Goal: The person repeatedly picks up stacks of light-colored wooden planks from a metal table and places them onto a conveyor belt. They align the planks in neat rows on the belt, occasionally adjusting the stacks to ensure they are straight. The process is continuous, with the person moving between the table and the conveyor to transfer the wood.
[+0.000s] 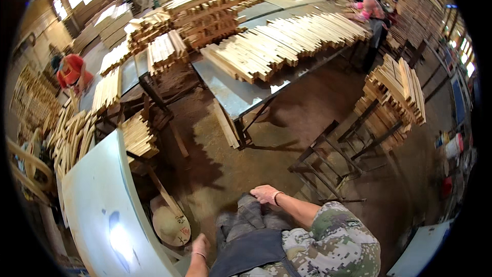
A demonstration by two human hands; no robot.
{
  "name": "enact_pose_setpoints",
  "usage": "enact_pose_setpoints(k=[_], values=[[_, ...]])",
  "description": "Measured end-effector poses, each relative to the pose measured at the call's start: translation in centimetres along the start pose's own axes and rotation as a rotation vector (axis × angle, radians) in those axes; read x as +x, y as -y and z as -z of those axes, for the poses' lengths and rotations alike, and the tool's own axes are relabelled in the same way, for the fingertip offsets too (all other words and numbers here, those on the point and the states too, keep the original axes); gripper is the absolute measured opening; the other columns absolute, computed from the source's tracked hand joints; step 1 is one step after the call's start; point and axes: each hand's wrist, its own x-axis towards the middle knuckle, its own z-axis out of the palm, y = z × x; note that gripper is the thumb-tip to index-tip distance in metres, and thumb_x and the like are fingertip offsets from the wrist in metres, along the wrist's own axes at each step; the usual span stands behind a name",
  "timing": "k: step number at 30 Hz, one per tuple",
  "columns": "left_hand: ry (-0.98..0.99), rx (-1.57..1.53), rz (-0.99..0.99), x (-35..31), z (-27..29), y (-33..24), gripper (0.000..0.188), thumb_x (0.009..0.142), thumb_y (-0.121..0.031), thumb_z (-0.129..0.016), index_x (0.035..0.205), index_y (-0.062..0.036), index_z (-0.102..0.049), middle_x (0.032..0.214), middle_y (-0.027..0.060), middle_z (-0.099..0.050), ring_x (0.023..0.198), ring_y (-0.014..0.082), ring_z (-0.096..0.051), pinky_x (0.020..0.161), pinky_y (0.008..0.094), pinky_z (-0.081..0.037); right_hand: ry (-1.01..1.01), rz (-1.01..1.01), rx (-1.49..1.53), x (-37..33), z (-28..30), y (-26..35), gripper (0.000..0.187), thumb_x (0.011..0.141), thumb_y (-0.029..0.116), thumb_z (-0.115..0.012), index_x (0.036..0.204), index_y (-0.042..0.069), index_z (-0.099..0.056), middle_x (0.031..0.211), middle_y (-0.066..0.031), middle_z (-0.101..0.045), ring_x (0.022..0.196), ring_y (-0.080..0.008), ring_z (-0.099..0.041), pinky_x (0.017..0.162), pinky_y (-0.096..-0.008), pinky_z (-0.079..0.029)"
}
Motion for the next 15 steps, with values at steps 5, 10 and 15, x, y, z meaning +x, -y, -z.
enact_pose_setpoints(k=[5, 10, 15], values=[[0.052, 0.384, 0.128, 1.7, -3.8, 1.9, 0.030, 0.093, -0.031, -0.070, 0.106, -0.0052, -0.077, 0.105, 0.0099, -0.075, 0.092, 0.0217, -0.068, 0.080, 0.0363, -0.053, -0.299, -0.055, 0.020, 1.3, 6.7, -3.1, 0.032, 0.103, 0.031, -0.058, 0.079, 0.011, -0.053, 0.066, -0.0014, -0.052, 0.054, -0.0172, -0.050, 0.052, -0.0371, -0.041], [0.127, 0.479, 0.160, 4.2, -7.3, -3.4, 0.033, 0.092, -0.033, -0.068, 0.105, -0.0043, -0.077, 0.108, 0.0120, -0.074, 0.096, 0.0233, -0.067, 0.085, 0.0397, -0.053, -0.509, -0.130, -0.830, 3.3, 13.2, -11.3, 0.051, 0.091, 0.049, -0.066, 0.101, 0.000, -0.078, 0.094, -0.0184, -0.078, 0.091, -0.0326, -0.075, 0.079, -0.0447, -0.055], [0.111, 0.346, 0.054, 13.1, -9.2, -14.2, 0.036, 0.091, -0.035, -0.066, 0.104, -0.0035, -0.077, 0.110, 0.0141, -0.073, 0.100, 0.0249, -0.065, 0.091, 0.0431, -0.053, -0.545, -0.461, -0.498, 2.5, 10.1, 1.9, 0.052, 0.095, 0.047, -0.069, 0.114, 0.000, -0.078, 0.112, -0.0136, -0.078, 0.102, -0.0266, -0.074, 0.084, -0.0452, -0.058]])
